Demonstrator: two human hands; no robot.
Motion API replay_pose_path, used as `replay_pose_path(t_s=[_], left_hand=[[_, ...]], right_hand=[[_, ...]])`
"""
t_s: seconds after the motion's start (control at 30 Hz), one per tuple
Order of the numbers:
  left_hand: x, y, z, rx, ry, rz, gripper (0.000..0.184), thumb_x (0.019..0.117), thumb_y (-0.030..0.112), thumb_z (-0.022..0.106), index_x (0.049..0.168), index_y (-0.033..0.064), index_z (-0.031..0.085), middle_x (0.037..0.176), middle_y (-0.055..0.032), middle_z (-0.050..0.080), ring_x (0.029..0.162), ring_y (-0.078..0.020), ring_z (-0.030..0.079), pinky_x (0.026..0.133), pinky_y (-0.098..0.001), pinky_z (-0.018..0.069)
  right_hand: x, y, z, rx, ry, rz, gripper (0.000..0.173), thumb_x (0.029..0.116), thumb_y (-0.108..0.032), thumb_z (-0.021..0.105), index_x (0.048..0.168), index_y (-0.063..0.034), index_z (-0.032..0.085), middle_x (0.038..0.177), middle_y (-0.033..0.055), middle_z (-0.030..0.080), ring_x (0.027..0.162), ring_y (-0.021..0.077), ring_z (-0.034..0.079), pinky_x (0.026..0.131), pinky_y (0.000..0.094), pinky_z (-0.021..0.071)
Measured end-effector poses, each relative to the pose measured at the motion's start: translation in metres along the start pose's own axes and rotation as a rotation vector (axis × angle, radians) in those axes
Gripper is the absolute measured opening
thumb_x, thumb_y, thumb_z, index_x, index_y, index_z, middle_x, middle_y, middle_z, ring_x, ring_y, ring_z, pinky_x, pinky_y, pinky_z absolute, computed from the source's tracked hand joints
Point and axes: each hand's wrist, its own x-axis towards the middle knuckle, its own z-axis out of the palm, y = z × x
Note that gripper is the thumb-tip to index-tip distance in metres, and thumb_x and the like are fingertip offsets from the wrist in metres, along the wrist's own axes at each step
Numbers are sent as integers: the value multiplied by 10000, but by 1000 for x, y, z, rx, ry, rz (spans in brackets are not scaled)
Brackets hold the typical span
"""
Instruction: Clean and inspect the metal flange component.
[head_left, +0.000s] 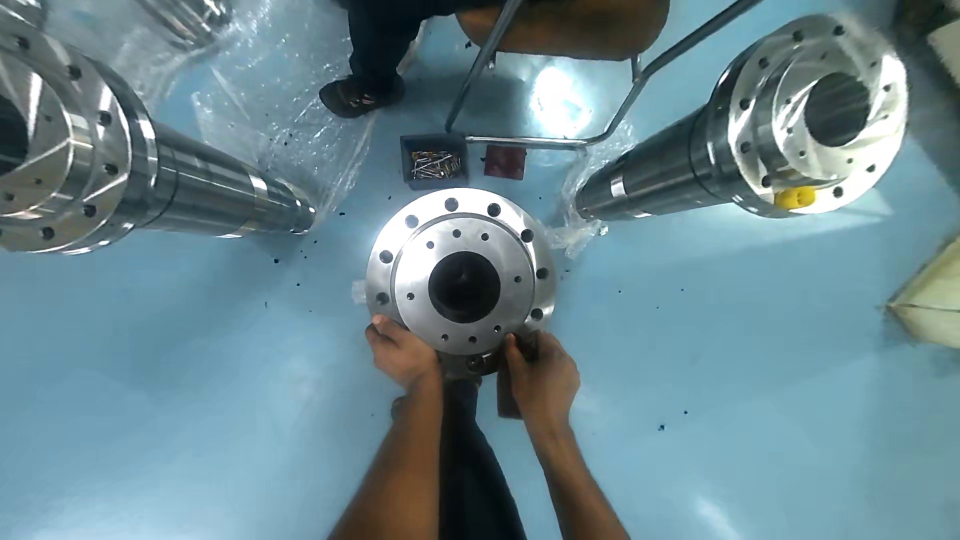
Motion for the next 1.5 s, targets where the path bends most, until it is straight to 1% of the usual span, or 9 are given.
replay_pose_path(t_s=[0.13, 0.37, 0.57, 1.03, 1.1, 1.17, 1.33, 1.43, 1.5], left_hand=[[3, -2, 1, -7, 7, 5, 537, 1150, 388, 261, 1280, 0, 609, 1108, -253, 696, 1077, -402, 673, 932, -584, 507], [8, -7, 8, -15, 62, 12, 500, 1146, 376, 306, 1213, 26, 656, 1053, -208, 718, 1037, -348, 692, 925, -547, 514], [7, -6, 8, -19, 70, -2, 486, 1144, 381, 318, 1208, 41, 659, 1025, -193, 719, 1013, -335, 695, 904, -541, 519], [7, -5, 7, -3, 56, 6, 501, 1147, 380, 298, 1212, 37, 656, 1026, -203, 718, 1021, -349, 694, 911, -549, 516], [7, -6, 7, -6, 58, 8, 500, 1145, 385, 304, 1202, 34, 654, 1019, -200, 715, 1006, -343, 695, 903, -545, 518], [6, -7, 6, -12, 55, 6, 503, 1144, 386, 310, 1225, 27, 653, 1033, -207, 714, 1008, -349, 694, 911, -552, 517], [7, -5, 6, -11, 58, 16, 505, 1145, 387, 296, 1210, 34, 651, 1009, -194, 714, 1005, -336, 692, 900, -539, 518], [6, -7, 6, 1, 55, 15, 501, 1146, 386, 297, 1220, 37, 647, 1015, -189, 716, 1009, -329, 695, 909, -532, 519], [8, -5, 7, -6, 63, 16, 502, 1146, 386, 296, 1198, 34, 650, 1004, -192, 709, 990, -332, 692, 891, -535, 516]], right_hand=[[1, 3, 3, -7, 11, -27, 231, 901, -256, 789, 809, -68, 690, 741, 82, 666, 664, 271, 664, 583, 507, 512], [4, 4, 5, 0, 43, -39, 229, 900, -240, 791, 815, -55, 687, 753, 96, 663, 674, 288, 661, 583, 515, 504], [3, 8, 6, -16, 52, -97, 231, 885, -222, 795, 784, -51, 677, 725, 90, 651, 641, 281, 651, 555, 503, 492], [-1, 15, 13, 11, 88, -136, 215, 893, -235, 775, 794, -68, 681, 739, 72, 656, 640, 253, 657, 544, 480, 504], [-1, 15, 13, 8, 94, -148, 225, 883, -222, 777, 771, -58, 670, 727, 81, 644, 632, 257, 648, 540, 478, 494], [3, 10, 10, 8, 89, -157, 208, 900, -210, 773, 810, -43, 688, 763, 103, 662, 658, 282, 661, 553, 502, 503], [-5, 18, 14, 2, 84, -162, 212, 886, -229, 775, 785, -70, 678, 734, 69, 650, 625, 244, 652, 530, 467, 506], [-16, 26, 7, 36, -5, -79, 204, 877, -217, 792, 785, -65, 690, 731, 63, 659, 646, 238, 657, 575, 478, 517], [-16, 29, 5, 85, 22, -76, 224, 872, -247, 782, 776, -73, 677, 688, 38, 636, 602, 193, 629, 555, 431, 510]])
